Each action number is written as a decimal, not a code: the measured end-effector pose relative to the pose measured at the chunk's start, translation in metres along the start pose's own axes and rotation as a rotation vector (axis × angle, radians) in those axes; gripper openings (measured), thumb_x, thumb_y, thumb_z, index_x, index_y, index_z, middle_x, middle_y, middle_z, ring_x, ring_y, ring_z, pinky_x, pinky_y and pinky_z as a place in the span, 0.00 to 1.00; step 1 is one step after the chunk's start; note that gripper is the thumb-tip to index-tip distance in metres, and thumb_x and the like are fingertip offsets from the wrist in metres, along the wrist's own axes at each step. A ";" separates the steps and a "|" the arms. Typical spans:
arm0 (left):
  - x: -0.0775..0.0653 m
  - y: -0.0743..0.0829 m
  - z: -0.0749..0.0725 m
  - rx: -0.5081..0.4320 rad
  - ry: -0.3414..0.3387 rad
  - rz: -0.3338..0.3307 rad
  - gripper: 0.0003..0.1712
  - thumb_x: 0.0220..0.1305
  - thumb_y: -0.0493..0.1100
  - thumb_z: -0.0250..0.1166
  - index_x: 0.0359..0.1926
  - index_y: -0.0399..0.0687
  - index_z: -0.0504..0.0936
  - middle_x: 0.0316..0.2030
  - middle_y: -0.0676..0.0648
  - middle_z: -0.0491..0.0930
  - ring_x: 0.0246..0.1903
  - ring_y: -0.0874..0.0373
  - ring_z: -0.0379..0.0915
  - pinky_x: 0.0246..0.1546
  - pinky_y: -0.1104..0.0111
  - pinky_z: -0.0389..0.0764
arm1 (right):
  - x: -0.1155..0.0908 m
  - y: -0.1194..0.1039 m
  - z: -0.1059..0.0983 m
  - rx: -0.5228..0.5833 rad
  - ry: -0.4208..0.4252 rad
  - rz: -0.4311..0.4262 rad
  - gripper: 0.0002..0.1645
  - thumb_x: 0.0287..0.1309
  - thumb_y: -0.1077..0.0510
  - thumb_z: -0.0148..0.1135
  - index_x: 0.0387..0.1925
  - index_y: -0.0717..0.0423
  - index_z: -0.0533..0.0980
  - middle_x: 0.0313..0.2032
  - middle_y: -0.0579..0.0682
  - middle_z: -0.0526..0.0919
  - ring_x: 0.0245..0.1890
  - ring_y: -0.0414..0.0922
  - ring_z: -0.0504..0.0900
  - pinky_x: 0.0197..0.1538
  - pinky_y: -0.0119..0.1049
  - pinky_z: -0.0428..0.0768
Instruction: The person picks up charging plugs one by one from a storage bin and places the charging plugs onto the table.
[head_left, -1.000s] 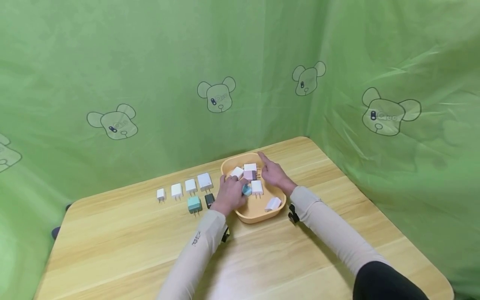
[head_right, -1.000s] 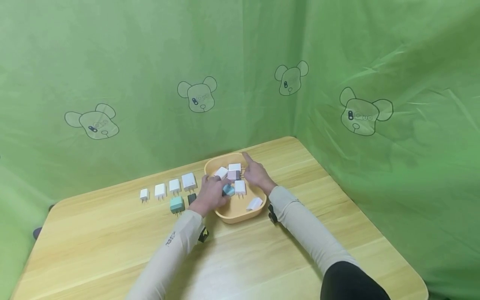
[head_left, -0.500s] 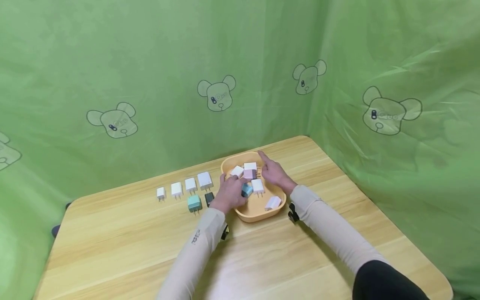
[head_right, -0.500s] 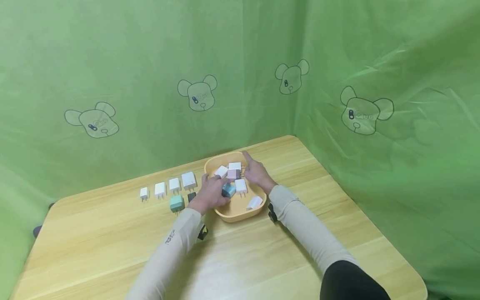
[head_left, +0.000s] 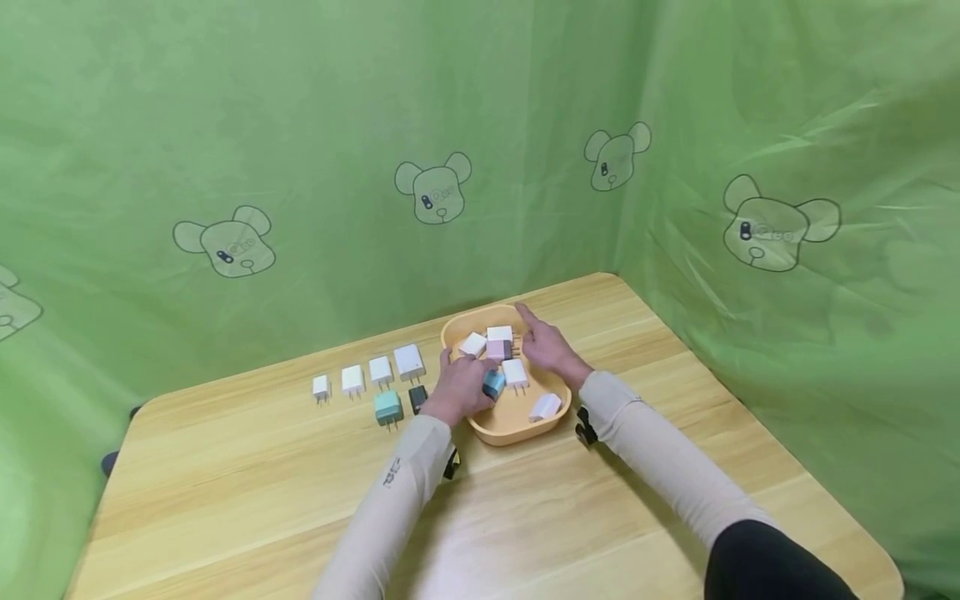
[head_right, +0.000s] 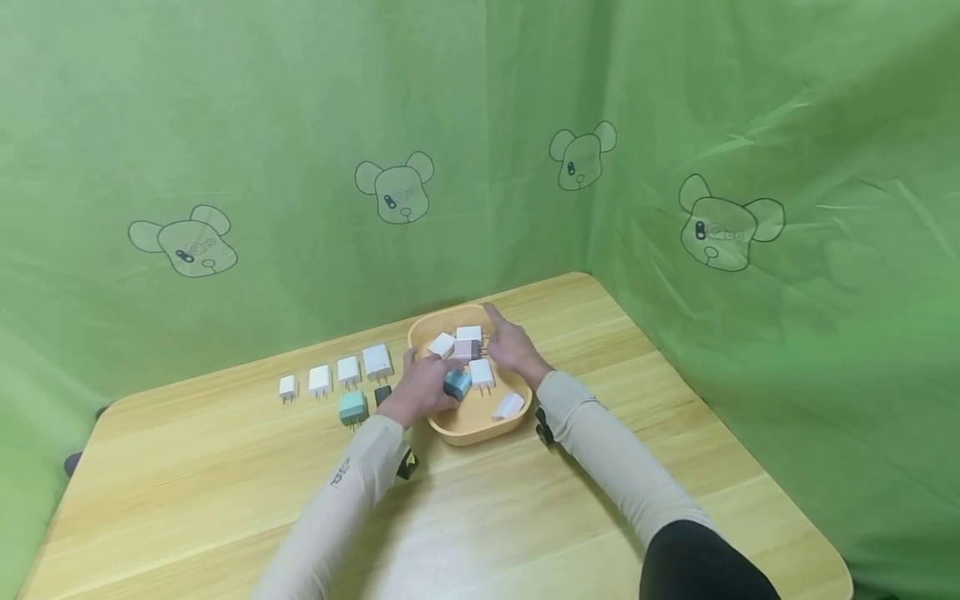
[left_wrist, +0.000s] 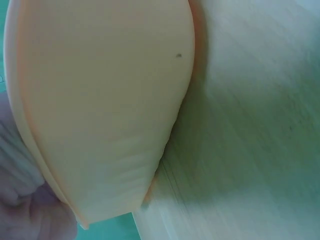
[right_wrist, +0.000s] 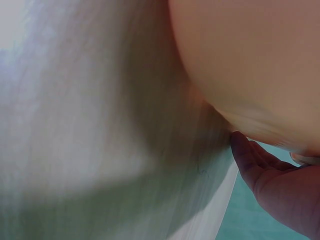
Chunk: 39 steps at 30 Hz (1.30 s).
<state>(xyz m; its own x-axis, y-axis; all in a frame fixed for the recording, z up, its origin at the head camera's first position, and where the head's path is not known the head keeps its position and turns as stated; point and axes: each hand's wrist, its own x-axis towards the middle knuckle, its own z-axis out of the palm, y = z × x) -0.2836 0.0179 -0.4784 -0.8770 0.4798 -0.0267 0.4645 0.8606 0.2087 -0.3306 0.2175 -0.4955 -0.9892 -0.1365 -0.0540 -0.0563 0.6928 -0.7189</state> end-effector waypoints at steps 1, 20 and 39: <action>0.000 0.000 0.000 -0.007 0.004 0.002 0.34 0.51 0.47 0.79 0.61 0.56 0.81 0.56 0.47 0.85 0.57 0.51 0.79 0.77 0.42 0.51 | 0.000 0.000 0.000 -0.003 0.002 -0.001 0.41 0.72 0.60 0.37 0.82 0.44 0.41 0.79 0.60 0.54 0.34 0.53 0.79 0.42 0.43 0.81; -0.001 -0.006 0.005 -0.115 0.082 0.028 0.36 0.48 0.51 0.81 0.61 0.55 0.82 0.52 0.49 0.87 0.52 0.53 0.80 0.76 0.42 0.53 | -0.002 -0.002 0.000 -0.012 0.005 -0.008 0.41 0.71 0.61 0.38 0.82 0.46 0.42 0.77 0.64 0.59 0.40 0.57 0.80 0.69 0.54 0.75; -0.016 0.008 -0.019 -0.109 0.248 0.012 0.36 0.50 0.55 0.80 0.62 0.58 0.80 0.44 0.49 0.84 0.41 0.54 0.77 0.48 0.60 0.70 | -0.002 -0.001 -0.002 -0.025 0.008 -0.035 0.41 0.70 0.62 0.38 0.82 0.49 0.43 0.77 0.64 0.57 0.44 0.55 0.81 0.69 0.54 0.75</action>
<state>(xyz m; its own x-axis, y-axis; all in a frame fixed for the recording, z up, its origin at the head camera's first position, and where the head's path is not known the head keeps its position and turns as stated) -0.2677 0.0140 -0.4576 -0.8810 0.4221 0.2138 0.4710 0.8252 0.3117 -0.3285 0.2181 -0.4935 -0.9876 -0.1550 -0.0234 -0.0940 0.7051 -0.7029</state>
